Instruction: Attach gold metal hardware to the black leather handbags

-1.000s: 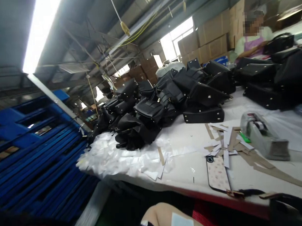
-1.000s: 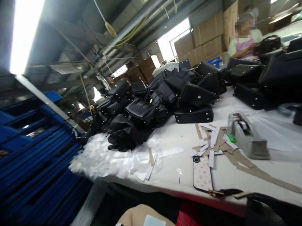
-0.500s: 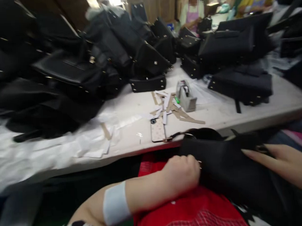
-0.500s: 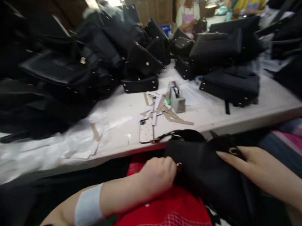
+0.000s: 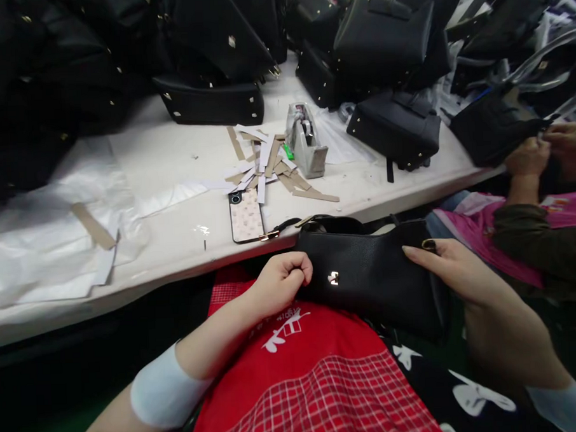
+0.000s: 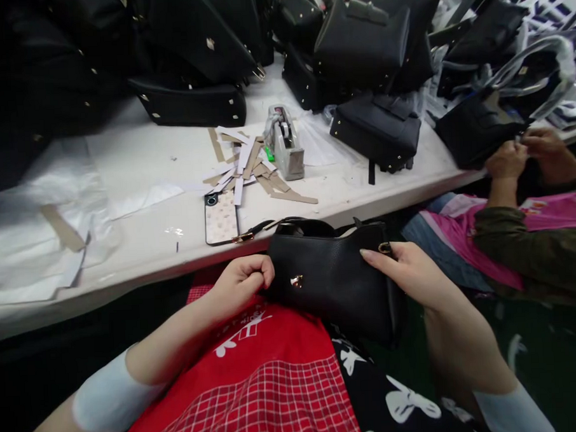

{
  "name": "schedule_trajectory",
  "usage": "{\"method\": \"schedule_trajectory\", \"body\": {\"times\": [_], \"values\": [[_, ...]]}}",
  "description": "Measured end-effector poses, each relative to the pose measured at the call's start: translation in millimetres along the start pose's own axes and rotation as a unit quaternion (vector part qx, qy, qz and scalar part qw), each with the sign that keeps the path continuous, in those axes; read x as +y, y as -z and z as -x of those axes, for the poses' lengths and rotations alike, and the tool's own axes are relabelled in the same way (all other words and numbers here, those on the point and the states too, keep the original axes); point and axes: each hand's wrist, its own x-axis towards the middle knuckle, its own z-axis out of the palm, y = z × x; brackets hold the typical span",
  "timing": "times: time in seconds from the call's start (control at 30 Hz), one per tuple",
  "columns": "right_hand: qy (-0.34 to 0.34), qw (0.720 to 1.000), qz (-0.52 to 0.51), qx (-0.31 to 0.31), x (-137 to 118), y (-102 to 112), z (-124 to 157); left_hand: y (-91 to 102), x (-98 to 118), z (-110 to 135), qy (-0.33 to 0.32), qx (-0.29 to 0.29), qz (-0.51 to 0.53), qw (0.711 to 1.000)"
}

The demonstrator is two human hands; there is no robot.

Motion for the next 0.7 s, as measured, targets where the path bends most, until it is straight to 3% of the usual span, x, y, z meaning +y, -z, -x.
{"method": "schedule_trajectory", "body": {"times": [0.2,0.37,0.57,0.63,0.7], "values": [[-0.028,0.999,-0.018,0.017,1,1,0,-8.2,0,-5,0.027,-0.039,0.003,0.999],[-0.035,0.999,0.002,0.025,1,2,-2,-11.4,3,-8,-0.001,-0.077,0.049,0.996],[-0.031,0.999,0.013,0.019,1,4,-2,-5.8,4,-19,-0.003,-0.099,0.009,0.995],[-0.029,0.999,0.02,0.02,1,3,-2,-3.3,6,-21,-0.025,-0.126,-0.025,0.991],[-0.032,0.999,0.02,0.018,0,2,-1,-3.5,10,-19,-0.09,-0.139,-0.104,0.981]]}}
